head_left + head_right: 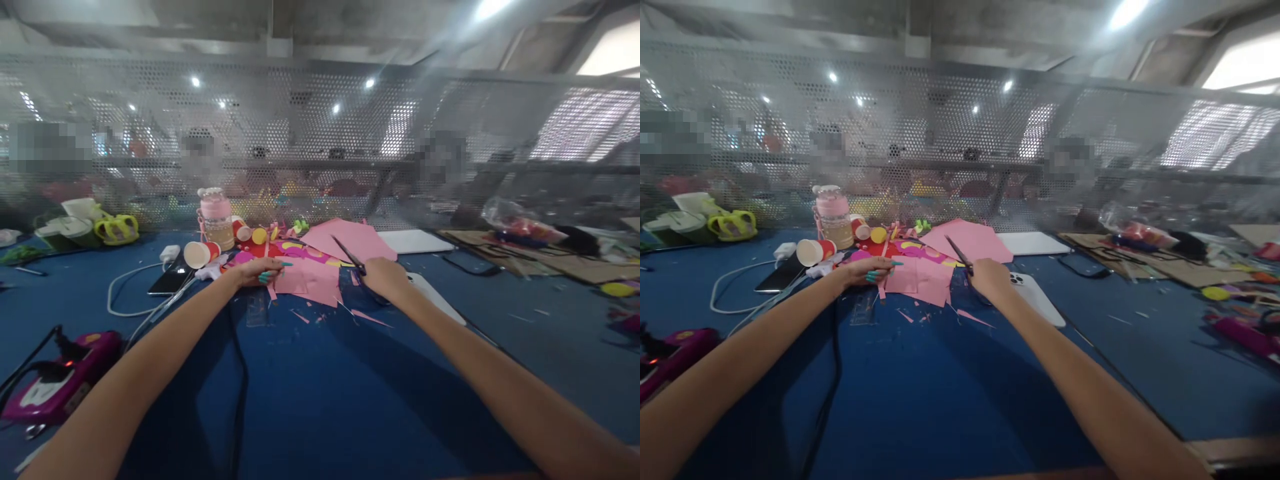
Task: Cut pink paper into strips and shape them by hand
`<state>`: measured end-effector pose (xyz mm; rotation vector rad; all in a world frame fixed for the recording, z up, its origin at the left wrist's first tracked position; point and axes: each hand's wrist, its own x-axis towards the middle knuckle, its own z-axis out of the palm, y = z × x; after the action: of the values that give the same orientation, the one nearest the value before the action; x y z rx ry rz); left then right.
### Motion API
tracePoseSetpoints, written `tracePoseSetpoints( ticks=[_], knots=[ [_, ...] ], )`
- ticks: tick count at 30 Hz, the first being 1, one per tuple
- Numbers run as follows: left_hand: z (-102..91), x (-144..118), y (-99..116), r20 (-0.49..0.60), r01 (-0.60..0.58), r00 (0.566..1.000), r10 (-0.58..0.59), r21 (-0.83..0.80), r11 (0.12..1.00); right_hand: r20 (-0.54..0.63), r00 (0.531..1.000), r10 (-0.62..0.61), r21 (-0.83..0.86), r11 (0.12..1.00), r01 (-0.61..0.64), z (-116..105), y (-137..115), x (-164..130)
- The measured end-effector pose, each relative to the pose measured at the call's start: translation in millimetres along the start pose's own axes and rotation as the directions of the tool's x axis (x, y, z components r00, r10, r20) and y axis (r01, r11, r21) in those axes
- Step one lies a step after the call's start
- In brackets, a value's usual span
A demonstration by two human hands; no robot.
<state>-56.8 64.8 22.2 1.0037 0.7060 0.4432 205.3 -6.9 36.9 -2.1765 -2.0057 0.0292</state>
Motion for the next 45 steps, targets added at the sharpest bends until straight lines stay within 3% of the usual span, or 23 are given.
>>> tracePoseSetpoints(
  ticks=[6, 9, 11, 14, 18, 24, 34, 45],
  knots=[
    [-7.9, 6, -3, 0.060, -0.026, 0.998, 0.023, 0.058, 0.998, -0.040, 0.999, 0.017, -0.168, 0.985, -0.023, -11, 13, 1],
    [-10.4, 9, -3, 0.080, -0.034, 0.996, 0.030, 0.045, 0.998, -0.192, 0.981, 0.008, -0.216, 0.975, -0.051, -20, -1, -7],
    [-10.9, 10, -3, 0.086, -0.037, 0.996, 0.034, 0.036, 0.999, -0.232, 0.972, -0.046, -0.213, 0.977, -0.004, -14, -21, -13],
    [-10.2, 9, -4, 0.083, -0.043, 0.996, 0.040, 0.039, 0.998, -0.131, 0.968, -0.213, -0.243, 0.954, 0.176, 10, -50, -18],
    [-8.3, 7, -4, 0.077, -0.059, 0.996, 0.054, 0.061, 0.996, 0.050, 0.957, -0.286, -0.240, 0.927, 0.290, 37, -63, -13],
    [-6.8, 7, -5, 0.087, -0.086, 0.993, 0.081, 0.057, 0.995, 0.157, 0.924, -0.348, -0.256, 0.890, 0.378, 33, -52, -12],
    [-4.6, 6, -8, 0.064, -0.103, 0.993, 0.100, 0.060, 0.993, 0.173, 0.925, -0.337, -0.326, 0.867, 0.377, 32, -63, -11],
    [-4.7, 7, -9, 0.066, -0.138, 0.989, 0.134, 0.051, 0.989, 0.149, 0.942, -0.302, -0.213, 0.920, 0.329, 31, -65, -9]
  ],
)
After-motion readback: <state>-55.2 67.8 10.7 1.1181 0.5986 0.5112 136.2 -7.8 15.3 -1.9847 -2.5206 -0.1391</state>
